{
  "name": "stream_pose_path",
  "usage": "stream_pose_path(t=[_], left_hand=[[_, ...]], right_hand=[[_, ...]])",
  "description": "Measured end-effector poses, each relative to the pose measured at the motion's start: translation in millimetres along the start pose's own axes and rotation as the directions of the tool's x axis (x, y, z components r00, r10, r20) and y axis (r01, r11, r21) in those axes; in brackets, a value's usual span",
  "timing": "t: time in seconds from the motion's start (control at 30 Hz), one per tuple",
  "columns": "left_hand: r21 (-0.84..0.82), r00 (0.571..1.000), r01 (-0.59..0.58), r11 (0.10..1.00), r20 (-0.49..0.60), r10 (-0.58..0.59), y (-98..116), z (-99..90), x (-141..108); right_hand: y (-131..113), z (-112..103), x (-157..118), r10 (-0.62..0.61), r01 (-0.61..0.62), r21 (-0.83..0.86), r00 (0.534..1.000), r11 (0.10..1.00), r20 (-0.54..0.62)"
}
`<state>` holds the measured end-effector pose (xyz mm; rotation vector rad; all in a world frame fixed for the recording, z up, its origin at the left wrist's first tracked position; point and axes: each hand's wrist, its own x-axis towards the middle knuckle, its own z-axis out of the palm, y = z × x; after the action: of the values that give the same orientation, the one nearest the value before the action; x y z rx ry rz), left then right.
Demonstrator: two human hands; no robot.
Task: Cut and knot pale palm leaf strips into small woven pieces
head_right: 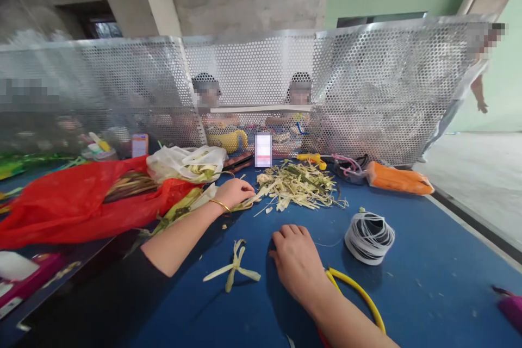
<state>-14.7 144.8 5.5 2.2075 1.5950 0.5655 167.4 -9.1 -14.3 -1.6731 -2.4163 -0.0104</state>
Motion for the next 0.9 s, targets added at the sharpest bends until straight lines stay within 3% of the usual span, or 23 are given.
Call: stream_pose_path(t=[0.13,0.3,0.47,0.57,0.7,0.8,0.9], left_hand=[[0.019,1.000,0.022,1.000,0.013,-0.022,-2.5,2.4,-1.5],[-0.041,0.996,0.002,0.999,-0.085,-0.005,8.8,-1.7,-10.3],[-0.163,0.986,-0.089,0.983,-0.152,0.064,36.1,-4.8,-35.1],[-0.383,0.980,-0.131,0.914,-0.188,0.062,50.2,-5.0,-55.3],[-0.521,0.977,-0.164,0.838,-0.204,0.065,61.1,-8.4,-74.3],[-0.545,0.976,-0.185,0.818,-0.201,0.086,64.3,-12.0,-79.6],[-0.561,0.973,-0.205,0.802,-0.203,0.106,63.4,-13.3,-79.6]], right_hand=[[-1.1,0.9,0.2,-0.002,0.002,-0.022,1.000,1.000,0.008],[-0.5,0.1,0.5,-0.007,0.007,0.011,1.000,1.000,-0.014],[8.1,-5.8,3.3,0.099,-0.061,0.330,0.990,0.942,-0.098],[14.7,-10.4,6.1,0.246,-0.106,0.605,0.957,0.789,-0.153],[10.4,-25.3,16.1,0.414,-0.094,0.889,0.903,0.449,-0.113],[-4.7,-39.3,30.5,0.463,-0.105,0.982,0.886,0.159,0.020],[-19.2,-44.7,44.3,0.506,-0.066,0.998,0.861,0.010,0.052]])
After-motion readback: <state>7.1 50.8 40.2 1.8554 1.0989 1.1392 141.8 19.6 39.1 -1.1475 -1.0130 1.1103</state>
